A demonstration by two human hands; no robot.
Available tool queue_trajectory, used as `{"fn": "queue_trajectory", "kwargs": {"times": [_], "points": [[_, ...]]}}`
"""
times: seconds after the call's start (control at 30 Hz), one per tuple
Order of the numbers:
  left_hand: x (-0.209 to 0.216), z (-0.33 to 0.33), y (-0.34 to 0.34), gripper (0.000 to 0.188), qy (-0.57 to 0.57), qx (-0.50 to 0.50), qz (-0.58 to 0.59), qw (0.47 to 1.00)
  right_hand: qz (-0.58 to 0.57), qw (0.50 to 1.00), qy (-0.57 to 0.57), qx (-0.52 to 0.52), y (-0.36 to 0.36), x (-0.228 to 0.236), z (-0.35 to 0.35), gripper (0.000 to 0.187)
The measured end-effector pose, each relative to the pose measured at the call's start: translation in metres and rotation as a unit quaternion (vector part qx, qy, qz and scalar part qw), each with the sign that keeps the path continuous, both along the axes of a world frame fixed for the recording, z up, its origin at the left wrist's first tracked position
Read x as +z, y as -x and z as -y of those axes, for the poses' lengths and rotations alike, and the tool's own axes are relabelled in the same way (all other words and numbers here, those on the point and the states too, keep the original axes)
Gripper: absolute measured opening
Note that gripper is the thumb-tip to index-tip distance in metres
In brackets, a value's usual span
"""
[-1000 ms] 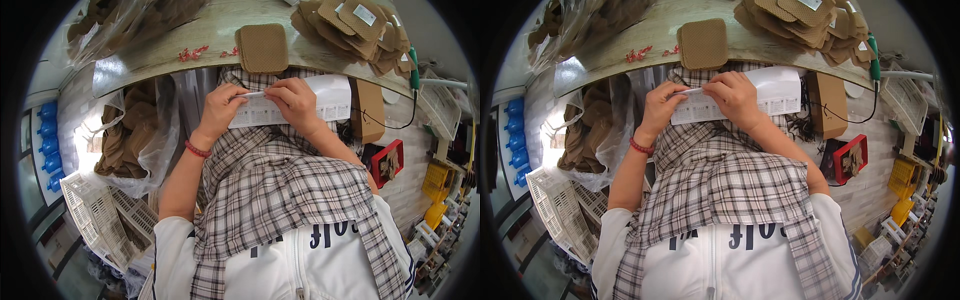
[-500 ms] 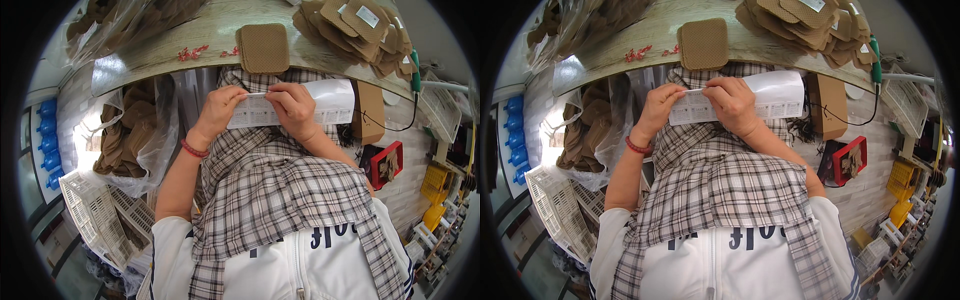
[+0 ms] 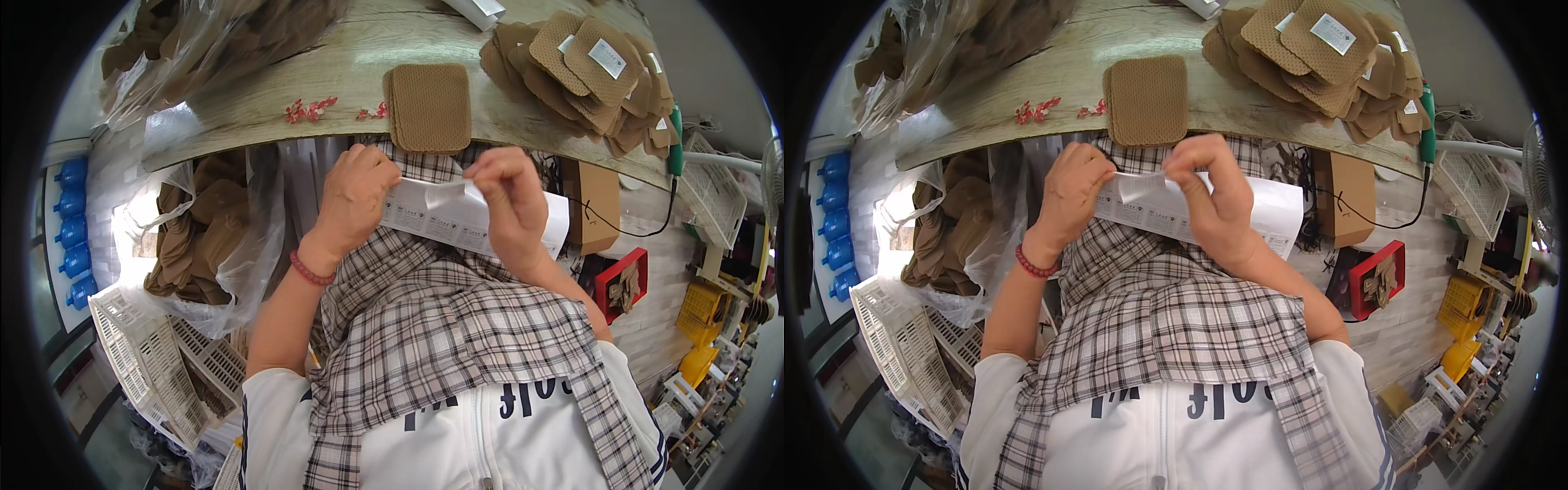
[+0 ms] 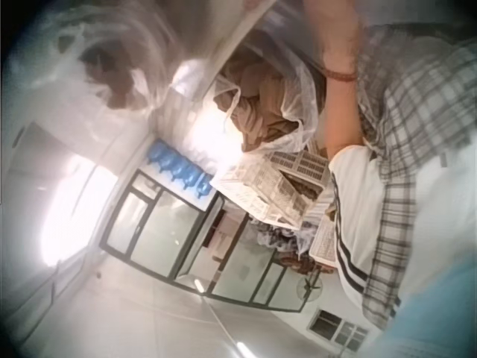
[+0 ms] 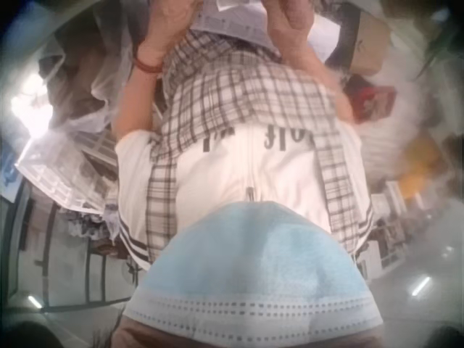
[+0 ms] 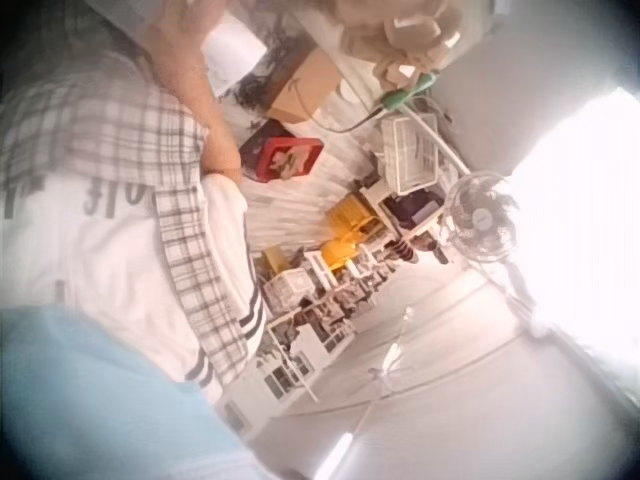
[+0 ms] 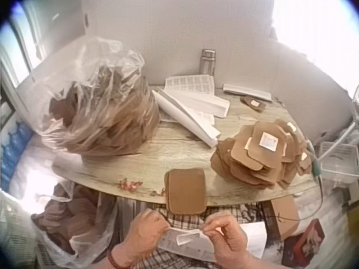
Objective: The person repeatedly tears off small labels from a roll and sticks them onto small brown cardboard pieces on a cluttered workbench. The person handles the label roll and cardboard pieces by hand, placing labeled pieces into a growing stack.
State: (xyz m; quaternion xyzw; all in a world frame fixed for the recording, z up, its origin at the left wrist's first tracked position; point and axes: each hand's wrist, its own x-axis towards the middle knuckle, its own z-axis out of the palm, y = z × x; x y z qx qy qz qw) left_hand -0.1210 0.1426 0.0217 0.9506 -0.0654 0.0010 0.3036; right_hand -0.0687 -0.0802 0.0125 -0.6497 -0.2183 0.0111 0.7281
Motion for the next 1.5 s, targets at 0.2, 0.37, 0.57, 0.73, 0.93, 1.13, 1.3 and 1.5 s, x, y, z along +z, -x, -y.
{"fn": "queue_trajectory", "kwargs": {"times": [0.2,0.37,0.57,0.73,0.93,1.13,1.3,1.5], "points": [[0.011,0.014,-0.019,0.001,-0.026,-0.067,0.129,0.989,-0.171,0.983,0.072,0.0,-0.087,-0.021,-0.02,0.007],[-0.002,0.008,-0.024,0.002,-0.028,-0.087,0.097,0.991,-0.13,0.976,0.173,0.007,-0.102,-0.034,-0.034,0.008],[-0.007,0.006,-0.023,0.002,-0.011,-0.08,0.094,0.992,-0.108,0.967,0.23,-0.026,-0.099,-0.045,-0.039,0.009],[-0.005,0.007,-0.023,0.002,-0.009,-0.083,0.091,0.992,-0.084,0.966,0.24,-0.048,-0.095,-0.045,-0.04,0.009],[-0.006,0.009,-0.025,0.001,-0.004,-0.077,0.093,0.993,-0.085,0.963,0.25,-0.062,-0.09,-0.042,-0.042,0.009],[-0.003,0.012,-0.025,0.002,-0.018,-0.081,0.086,0.993,-0.075,0.96,0.263,-0.063,-0.089,-0.036,-0.041,0.009],[0.002,0.017,-0.024,0.001,-0.03,-0.063,0.083,0.994,-0.043,0.961,0.263,-0.072,-0.087,-0.038,-0.041,0.008],[0.007,0.018,-0.029,0.006,-0.042,-0.086,0.075,0.993,-0.032,0.96,0.267,-0.074,-0.085,-0.035,-0.04,0.007]]}}
